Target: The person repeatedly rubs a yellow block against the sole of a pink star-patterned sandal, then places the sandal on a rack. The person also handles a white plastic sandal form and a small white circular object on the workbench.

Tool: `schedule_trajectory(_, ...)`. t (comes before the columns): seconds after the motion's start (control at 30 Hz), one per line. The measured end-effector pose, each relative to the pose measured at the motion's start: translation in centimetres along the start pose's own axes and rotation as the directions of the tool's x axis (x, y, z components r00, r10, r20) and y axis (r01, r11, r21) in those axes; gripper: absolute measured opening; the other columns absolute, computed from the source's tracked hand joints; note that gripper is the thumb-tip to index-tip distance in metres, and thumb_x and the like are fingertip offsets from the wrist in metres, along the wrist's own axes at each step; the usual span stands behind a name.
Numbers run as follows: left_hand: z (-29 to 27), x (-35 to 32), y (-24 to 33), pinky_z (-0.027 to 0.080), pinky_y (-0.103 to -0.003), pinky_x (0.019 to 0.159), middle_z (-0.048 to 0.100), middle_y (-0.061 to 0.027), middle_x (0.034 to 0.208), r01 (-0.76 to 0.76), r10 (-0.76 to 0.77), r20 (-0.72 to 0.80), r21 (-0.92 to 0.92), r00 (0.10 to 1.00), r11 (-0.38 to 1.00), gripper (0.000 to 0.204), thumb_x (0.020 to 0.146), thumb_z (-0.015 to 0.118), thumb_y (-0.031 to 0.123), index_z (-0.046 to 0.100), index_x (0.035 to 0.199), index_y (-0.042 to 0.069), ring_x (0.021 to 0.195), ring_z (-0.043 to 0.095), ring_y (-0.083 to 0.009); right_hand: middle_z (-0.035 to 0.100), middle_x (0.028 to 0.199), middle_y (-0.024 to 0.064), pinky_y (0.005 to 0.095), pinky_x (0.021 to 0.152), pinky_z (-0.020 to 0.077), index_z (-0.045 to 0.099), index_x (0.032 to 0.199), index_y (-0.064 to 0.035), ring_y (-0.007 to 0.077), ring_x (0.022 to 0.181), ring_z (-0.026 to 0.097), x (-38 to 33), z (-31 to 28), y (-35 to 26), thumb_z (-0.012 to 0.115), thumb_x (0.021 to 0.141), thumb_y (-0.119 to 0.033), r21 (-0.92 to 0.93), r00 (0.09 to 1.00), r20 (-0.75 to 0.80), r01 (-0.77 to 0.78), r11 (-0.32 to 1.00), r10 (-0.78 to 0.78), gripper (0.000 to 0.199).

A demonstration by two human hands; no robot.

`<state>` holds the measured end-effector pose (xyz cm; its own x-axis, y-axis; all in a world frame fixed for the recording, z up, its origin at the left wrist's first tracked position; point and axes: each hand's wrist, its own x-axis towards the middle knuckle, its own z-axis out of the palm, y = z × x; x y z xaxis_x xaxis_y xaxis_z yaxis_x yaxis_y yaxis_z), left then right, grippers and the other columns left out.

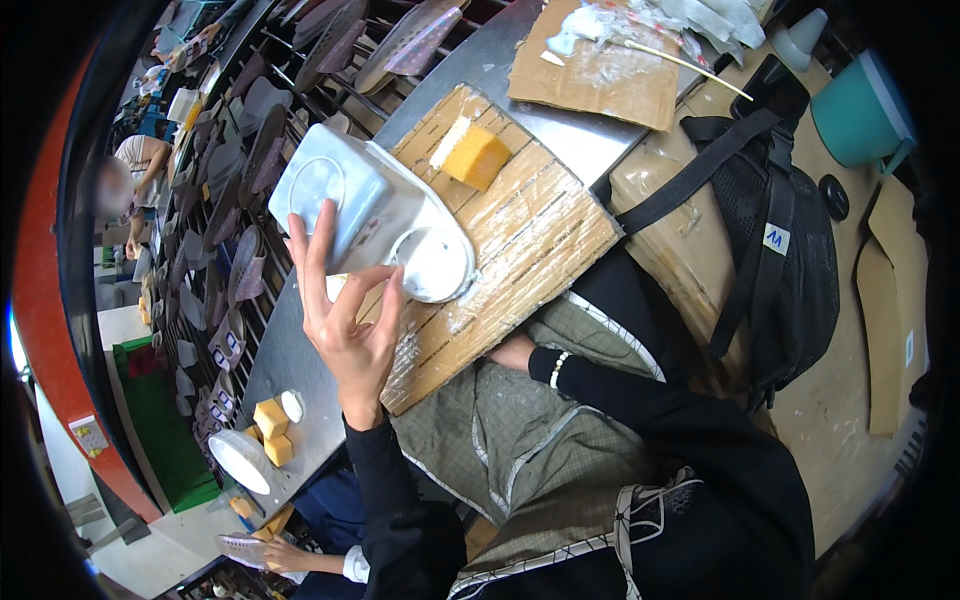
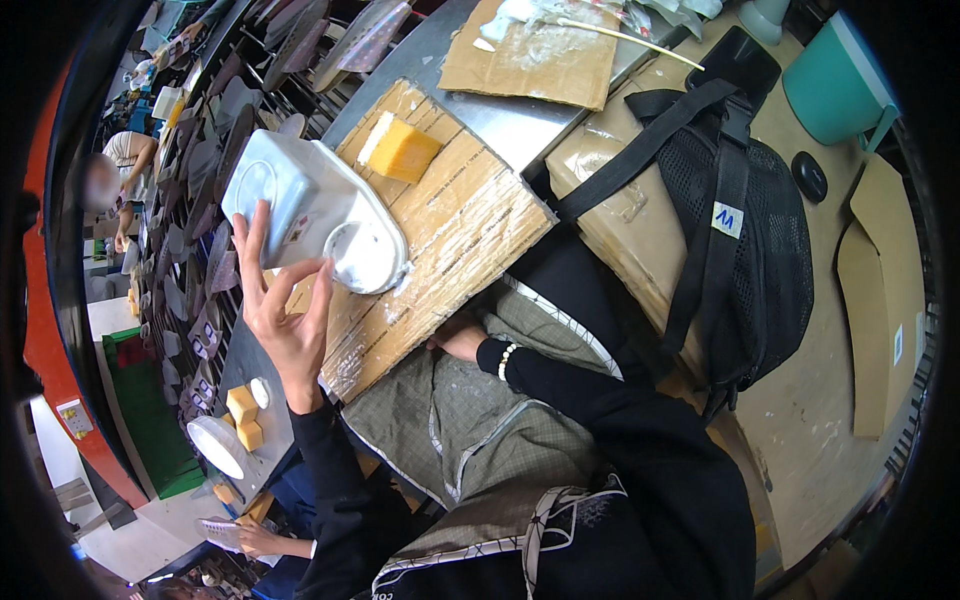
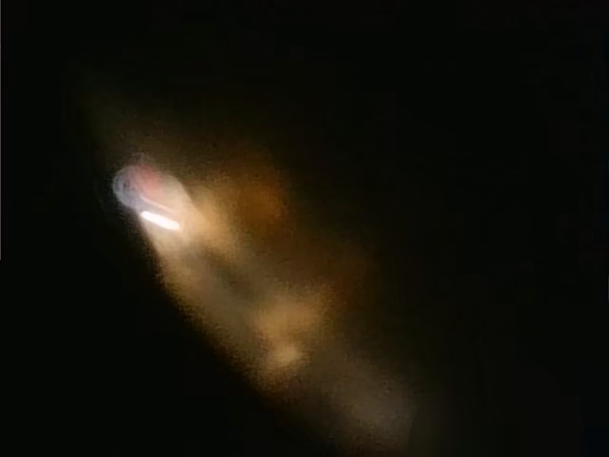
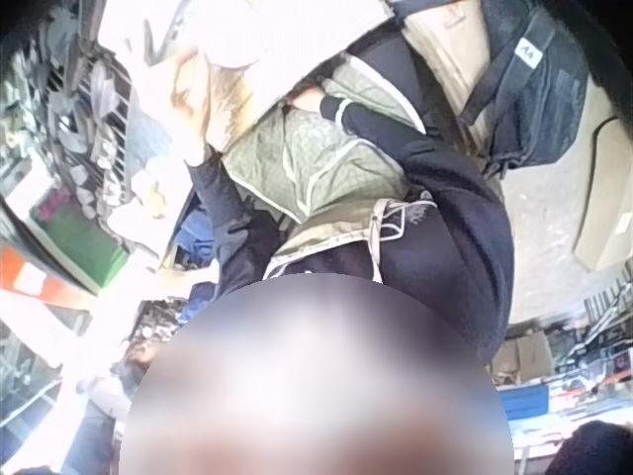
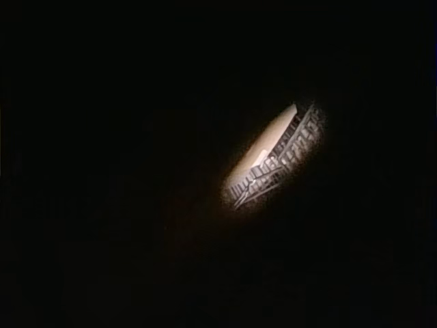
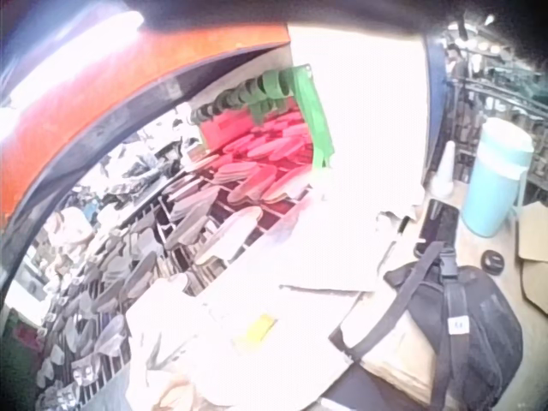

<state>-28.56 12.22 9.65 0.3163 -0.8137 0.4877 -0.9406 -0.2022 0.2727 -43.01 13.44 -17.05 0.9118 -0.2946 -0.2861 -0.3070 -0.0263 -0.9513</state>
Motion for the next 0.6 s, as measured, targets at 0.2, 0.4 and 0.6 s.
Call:
schedule_trajectory(0.2, -1.4, -0.1, -0.5, 0.015, -0.054, 0.12, 0.044, -0.0162, 0.152, 0.039, -0.023, 0.133, -0.115, 0.991, 0.993, 0.009, 0.068, 0.081, 0.006, 0.076, 0.075, 0.01, 0.149, 0.021, -0.0418, 0.071, 0.097, 0.0117, 0.0401, 0.082, 0.0526, 0.063, 0.115, -0.0045, 0.024, 0.087, 0.069, 0.2, 0.1, 0.1, 0.05, 0.1, -0.029, 0.063, 0.999, 0.013, -0.05, 0.997, 0.049, 0.031)
schedule_trajectory(0.4, -1.5, -0.4, -0.6, 0.018, -0.056, 0.119, 0.052, -0.0147, 0.141, 0.063, -0.038, 0.102, -0.248, 0.994, 0.967, 0.01, 0.068, 0.08, 0.005, 0.076, 0.075, 0.009, 0.149, 0.022, -0.0414, 0.072, 0.096, 0.0125, 0.0435, 0.085, 0.0517, 0.065, 0.112, -0.0056, 0.0262, 0.093, 0.069, 0.2, 0.8, 1.2, 0.053, 0.096, -0.032, -0.054, 0.992, -0.089, 0.088, 0.995, -0.092, 0.033)
schedule_trajectory(0.6, -2.0, -0.2, -0.9, 0.012, -0.061, 0.12, 0.07, 0.0008, 0.103, -0.085, 0.092, 0.267, -0.04, 0.959, 0.996, 0.009, 0.069, 0.079, 0.008, 0.075, 0.077, 0.012, 0.146, 0.029, -0.0402, 0.071, 0.086, 0.0188, 0.0467, 0.086, 0.0523, 0.069, 0.1, -0.0033, 0.0361, 0.088, 0.068, -5.4, -1.9, -7.4, 0.063, 0.086, -0.028, -0.378, 0.909, 0.323, 0.378, 0.845, -0.263, 0.029)
